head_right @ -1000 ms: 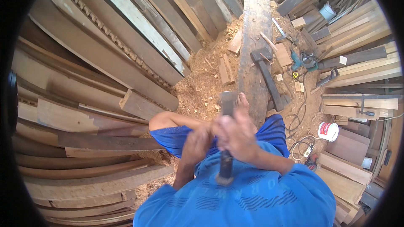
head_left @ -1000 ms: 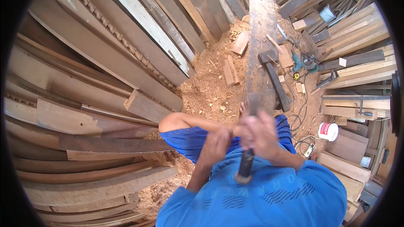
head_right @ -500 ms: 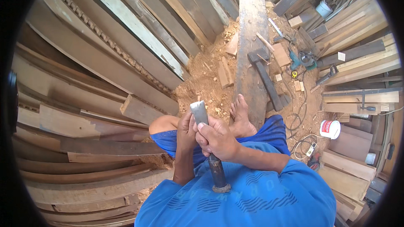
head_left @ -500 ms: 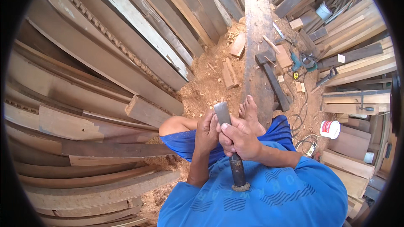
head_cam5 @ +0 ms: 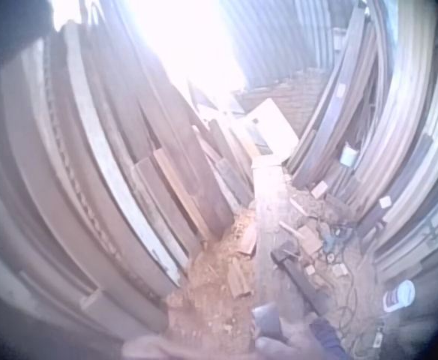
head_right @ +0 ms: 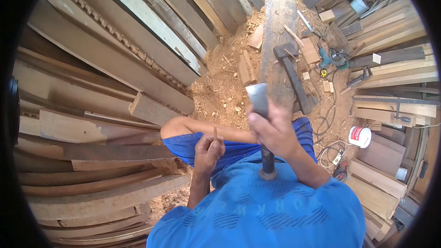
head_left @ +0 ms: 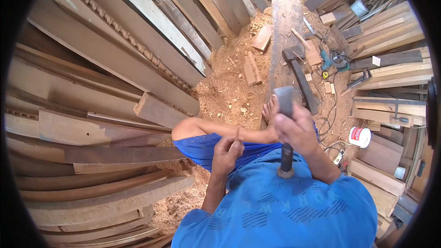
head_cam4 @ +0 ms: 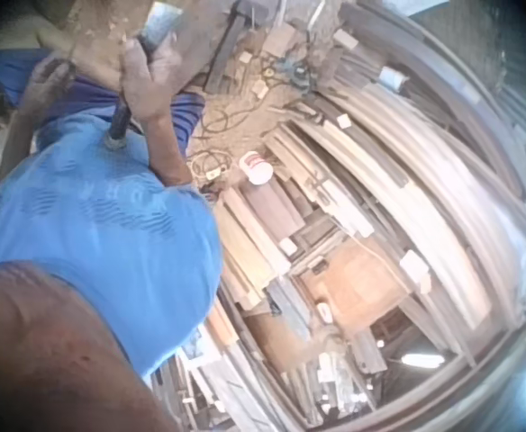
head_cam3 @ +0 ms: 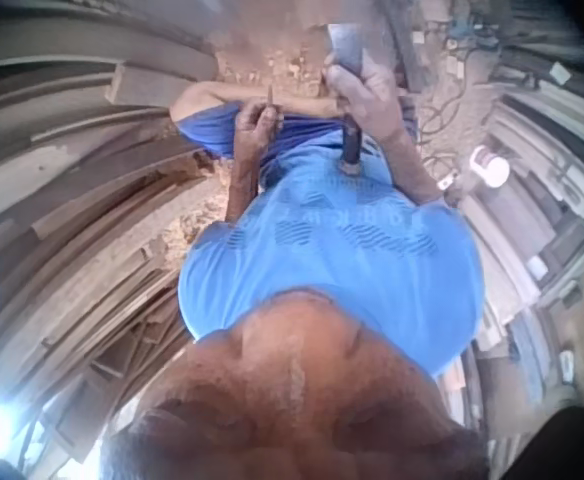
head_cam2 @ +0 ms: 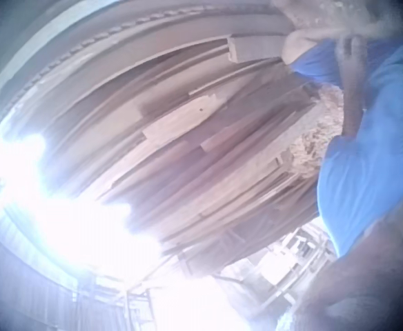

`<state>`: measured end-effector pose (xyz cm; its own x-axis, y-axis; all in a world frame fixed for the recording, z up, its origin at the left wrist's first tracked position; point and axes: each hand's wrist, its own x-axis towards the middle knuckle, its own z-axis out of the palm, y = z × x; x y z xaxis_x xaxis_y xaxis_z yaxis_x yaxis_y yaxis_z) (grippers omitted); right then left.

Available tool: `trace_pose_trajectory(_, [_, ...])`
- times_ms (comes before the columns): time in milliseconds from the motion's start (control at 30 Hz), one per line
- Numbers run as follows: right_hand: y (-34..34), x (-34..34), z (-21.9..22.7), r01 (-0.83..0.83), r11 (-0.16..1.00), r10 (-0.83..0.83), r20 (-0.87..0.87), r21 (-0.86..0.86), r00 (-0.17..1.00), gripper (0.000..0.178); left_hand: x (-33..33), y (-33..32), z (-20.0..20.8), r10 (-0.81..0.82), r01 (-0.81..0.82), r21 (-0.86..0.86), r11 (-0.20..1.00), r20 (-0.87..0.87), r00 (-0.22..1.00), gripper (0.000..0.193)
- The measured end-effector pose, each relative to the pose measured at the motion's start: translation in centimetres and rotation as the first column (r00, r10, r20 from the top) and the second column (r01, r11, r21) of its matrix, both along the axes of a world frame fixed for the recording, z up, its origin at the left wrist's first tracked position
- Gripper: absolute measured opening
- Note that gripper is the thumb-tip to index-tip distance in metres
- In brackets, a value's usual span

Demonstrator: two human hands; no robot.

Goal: The person shapes a small piece of wood using a chisel and a hammer while steadying the piece with their hand and foot.

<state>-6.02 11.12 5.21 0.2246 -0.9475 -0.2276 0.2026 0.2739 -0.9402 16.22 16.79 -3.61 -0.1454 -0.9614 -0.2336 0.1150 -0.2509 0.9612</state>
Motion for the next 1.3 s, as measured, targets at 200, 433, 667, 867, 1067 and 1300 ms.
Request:
trace_pose_trajectory(200, [-2.5, 2.6, -3.8, -0.103, 0.923, -0.051, -0.382, -0.372, 0.923, 0.014, -3.1, -3.2, 0.4, -0.050, 0.042, -0.088, 0.995, -0.081, 0.995, 0.017])
trace_pose_trajectory(433, [-2.9, 1.1, -4.0, -0.076, 0.993, 0.055, -0.213, -0.091, 0.975, 0.017, -2.7, -3.4, 0.6, -0.236, 0.283, 0.111, 0.953, -0.317, 0.919, 0.026])
trace_pose_trajectory(667, [-2.6, 2.6, -3.7, 0.189, 0.982, -0.191, 0.145, 0.023, 0.971, 0.022, -2.6, -4.9, 0.2, -0.099, 0.127, 0.070, 0.989, -0.315, 0.944, 0.025])
trace_pose_trajectory(867, [0.0, 5.7, -2.2, -0.024, 0.961, -0.107, 0.448, 0.276, 0.888, 0.017, -2.5, -6.0, 0.8, -0.017, 0.027, 0.027, 0.999, -0.297, 0.955, 0.024])
trace_pose_trajectory(1067, [1.6, 6.4, -0.6, -0.216, 0.919, 0.017, 0.513, 0.329, 0.858, 0.013, -1.5, -4.8, 1.4, 0.036, 0.009, -0.321, 0.947, 0.135, 0.990, 0.021])
trace_pose_trajectory(1300, [2.5, 2.3, 2.4, 0.108, 0.983, -0.160, 0.406, 0.148, 0.900, 0.014, -0.6, 1.1, 0.6, -0.060, 0.118, -0.144, 0.982, 0.356, 0.932, 0.016])
